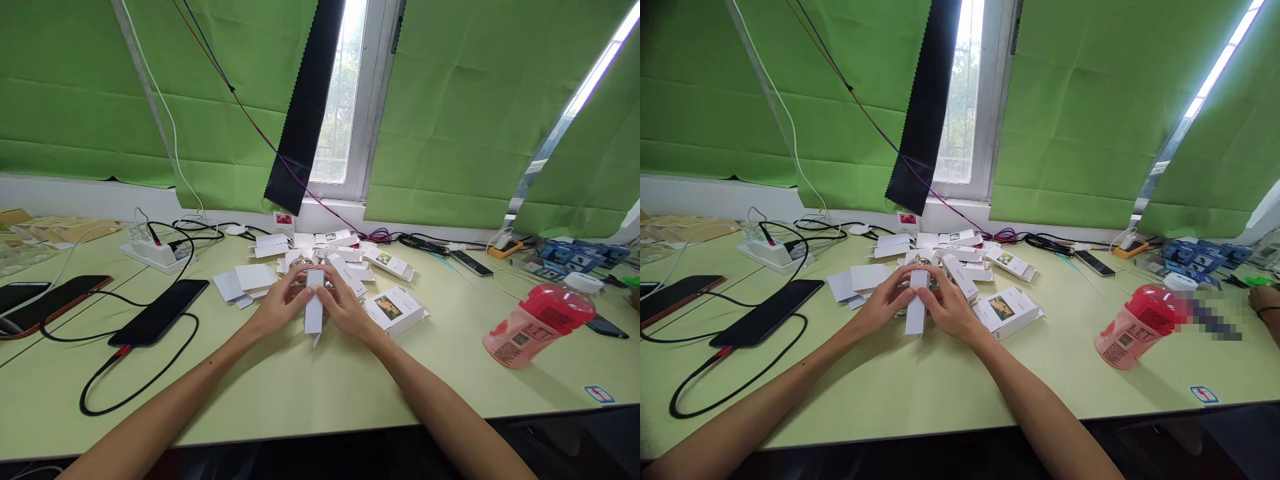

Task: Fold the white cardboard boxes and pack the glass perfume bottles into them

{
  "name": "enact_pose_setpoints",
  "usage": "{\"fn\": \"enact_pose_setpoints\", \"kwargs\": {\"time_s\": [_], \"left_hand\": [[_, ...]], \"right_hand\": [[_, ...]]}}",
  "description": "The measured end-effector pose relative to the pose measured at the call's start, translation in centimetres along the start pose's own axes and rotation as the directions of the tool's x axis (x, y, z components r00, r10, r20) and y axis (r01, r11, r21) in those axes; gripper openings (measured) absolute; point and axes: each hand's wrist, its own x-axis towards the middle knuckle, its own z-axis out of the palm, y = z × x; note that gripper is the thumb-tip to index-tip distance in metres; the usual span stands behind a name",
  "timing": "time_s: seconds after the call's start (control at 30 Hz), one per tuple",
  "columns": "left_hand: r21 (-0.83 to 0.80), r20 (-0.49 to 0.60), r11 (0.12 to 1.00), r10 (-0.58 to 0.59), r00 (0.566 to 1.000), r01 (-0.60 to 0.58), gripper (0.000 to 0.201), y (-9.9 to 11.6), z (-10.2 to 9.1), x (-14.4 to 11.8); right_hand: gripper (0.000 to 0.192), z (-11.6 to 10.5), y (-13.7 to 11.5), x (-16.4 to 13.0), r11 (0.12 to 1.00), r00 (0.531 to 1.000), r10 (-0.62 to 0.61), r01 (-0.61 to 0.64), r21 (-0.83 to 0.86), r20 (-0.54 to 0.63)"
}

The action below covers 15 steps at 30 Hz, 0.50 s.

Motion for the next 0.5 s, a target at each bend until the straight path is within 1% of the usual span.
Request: {"fn": "enact_pose_setpoints", "kwargs": {"time_s": [0.5], "left_hand": [[0.017,-0.013,1.000,0.008,1.000,-0.007,0.054,0.18,0.13,0.02]], "right_hand": [[0.044,-0.03,-0.03,0.01,1.000,1.000,-0.011,0.011,-0.001,0.003]]}}
